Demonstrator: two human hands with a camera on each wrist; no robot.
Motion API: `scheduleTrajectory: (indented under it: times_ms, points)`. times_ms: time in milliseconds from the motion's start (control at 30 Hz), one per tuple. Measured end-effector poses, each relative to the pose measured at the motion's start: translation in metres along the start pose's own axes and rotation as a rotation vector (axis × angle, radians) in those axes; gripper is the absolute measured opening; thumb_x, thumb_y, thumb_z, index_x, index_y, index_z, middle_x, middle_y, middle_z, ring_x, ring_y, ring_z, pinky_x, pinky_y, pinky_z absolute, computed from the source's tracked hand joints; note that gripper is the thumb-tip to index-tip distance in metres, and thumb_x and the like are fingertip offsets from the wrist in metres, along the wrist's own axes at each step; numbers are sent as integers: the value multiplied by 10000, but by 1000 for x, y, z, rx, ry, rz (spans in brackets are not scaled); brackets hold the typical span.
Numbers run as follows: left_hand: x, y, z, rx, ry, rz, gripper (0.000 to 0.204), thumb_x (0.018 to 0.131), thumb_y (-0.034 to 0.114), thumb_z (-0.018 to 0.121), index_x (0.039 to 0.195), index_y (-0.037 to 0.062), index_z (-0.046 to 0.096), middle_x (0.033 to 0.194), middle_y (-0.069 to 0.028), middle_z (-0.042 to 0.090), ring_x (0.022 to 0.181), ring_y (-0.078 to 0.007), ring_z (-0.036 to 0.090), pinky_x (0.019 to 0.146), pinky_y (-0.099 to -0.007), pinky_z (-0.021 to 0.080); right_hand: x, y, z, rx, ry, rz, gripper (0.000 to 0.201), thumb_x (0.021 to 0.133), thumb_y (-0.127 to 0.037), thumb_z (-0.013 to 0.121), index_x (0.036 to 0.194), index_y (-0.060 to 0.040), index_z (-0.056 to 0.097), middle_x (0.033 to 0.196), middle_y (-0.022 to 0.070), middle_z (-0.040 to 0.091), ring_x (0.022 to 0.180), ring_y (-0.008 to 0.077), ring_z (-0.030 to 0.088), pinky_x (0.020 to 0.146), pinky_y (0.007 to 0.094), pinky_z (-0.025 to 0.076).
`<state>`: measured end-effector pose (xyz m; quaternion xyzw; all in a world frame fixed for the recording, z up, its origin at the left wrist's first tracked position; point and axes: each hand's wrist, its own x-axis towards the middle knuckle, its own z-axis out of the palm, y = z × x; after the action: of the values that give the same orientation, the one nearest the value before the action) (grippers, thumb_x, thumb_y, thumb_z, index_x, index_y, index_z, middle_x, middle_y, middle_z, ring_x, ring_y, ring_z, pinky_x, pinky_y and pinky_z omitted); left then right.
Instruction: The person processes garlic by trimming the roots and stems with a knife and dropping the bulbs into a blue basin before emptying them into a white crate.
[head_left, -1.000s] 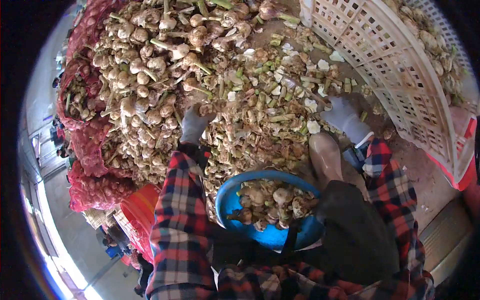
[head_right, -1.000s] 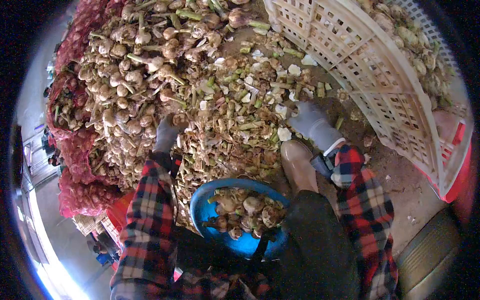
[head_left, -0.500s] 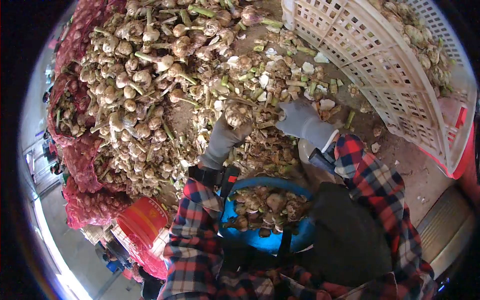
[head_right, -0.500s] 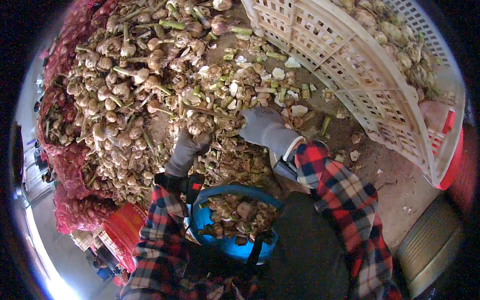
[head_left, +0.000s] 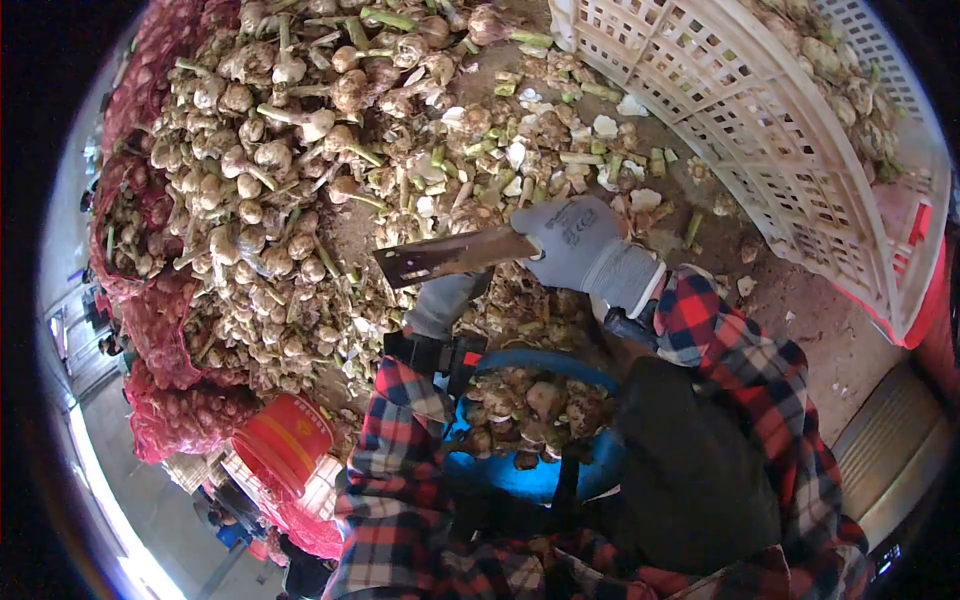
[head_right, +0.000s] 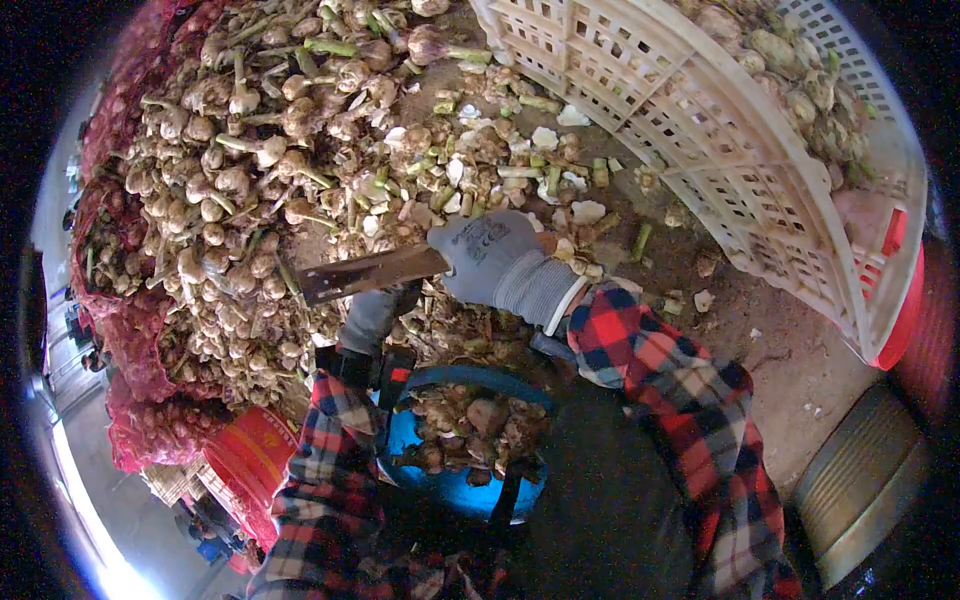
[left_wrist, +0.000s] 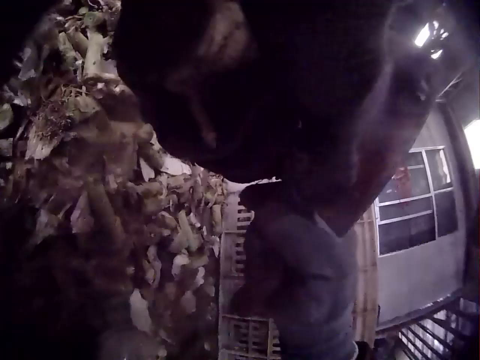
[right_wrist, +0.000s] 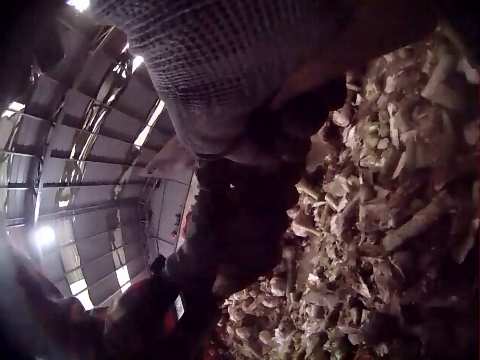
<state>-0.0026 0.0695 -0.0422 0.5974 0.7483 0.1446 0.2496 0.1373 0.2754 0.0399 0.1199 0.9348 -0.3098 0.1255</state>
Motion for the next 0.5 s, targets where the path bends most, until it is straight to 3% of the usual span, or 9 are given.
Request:
scheduleTrajectory:
  times_ms: [33, 67, 133, 200, 233, 333, 433, 467, 500]
  points:
    - [0, -1, 2, 174, 13, 90, 347, 841, 274, 430, 1108, 54, 454, 969, -43, 522, 795, -123, 500, 699, -238, 413, -1, 0, 0, 7, -48, 22, 291, 635, -246, 528, 902, -131, 524, 847, 62, 578, 764, 234, 573, 652, 369, 444]
    - [2, 1, 9, -286, -49, -156, 329, 837, 268, 441, 1089, 57, 464, 912, -33, 528, 710, -106, 498, 630, -216, 414, -2, 2, 0, 5, -49, 25, 291, 635, -246, 528, 902, -131, 524, 847, 62, 578, 764, 234, 573, 652, 369, 444]
    - [12, 31, 2, -748, -119, -405, 312, 833, 262, 452, 1069, 59, 474, 855, -23, 533, 624, -88, 496, 561, -193, 414, -7, 7, 4, 49, 115, 17, 318, 632, -249, 535, 925, -125, 531, 851, 68, 583, 768, 242, 573, 651, 369, 448]
    - [28, 81, -24, -1174, 140, -540, 349, 786, 307, 528, 1026, 60, 475, 768, -7, 522, 528, -60, 459, 478, -167, 382, -6, 19, 12, 46, 128, 45, 295, 630, -241, 533, 901, -126, 535, 808, 81, 581, 738, 261, 567, 637, 370, 444]
    - [32, 93, -27, -1170, 144, -535, 349, 786, 307, 528, 1026, 60, 475, 768, -7, 522, 528, -60, 459, 478, -167, 382, -3, 28, 15, 42, 144, 68, 272, 627, -234, 532, 877, -127, 539, 764, 93, 579, 707, 281, 560, 623, 372, 440]
    - [38, 126, -40, -1123, 501, -206, 482, 712, 408, 592, 967, 26, 446, 764, -35, 518, 567, -72, 476, 459, -178, 382, -9, 70, 14, 133, -13, 470, 179, 690, -236, 510, 815, -112, 539, 754, 122, 575, 713, 288, 560, 620, 383, 436]
    - [42, 118, -36, -1174, 438, -368, 507, 706, 444, 584, 957, 24, 451, 721, -16, 516, 547, -64, 461, 432, -186, 356, -22, 69, 9, 29, 73, 461, 155, 695, -228, 513, 784, -102, 527, 760, 123, 574, 705, 290, 560, 615, 388, 435]
    - [43, 113, -37, -1204, 340, -394, 511, 706, 457, 579, 956, 29, 452, 680, 2, 502, 531, -61, 444, 422, -192, 337, -24, 57, 6, -21, 161, 354, 157, 684, -220, 526, 776, -93, 519, 751, 123, 570, 691, 288, 559, 600, 390, 435]
    - [45, 108, -37, -1227, 240, -420, 516, 705, 469, 573, 955, 34, 454, 639, 19, 488, 514, -58, 427, 411, -199, 318, -23, 48, 7, -14, 154, 364, 157, 684, -220, 526, 776, -93, 519, 751, 123, 570, 691, 288, 559, 600, 390, 435]
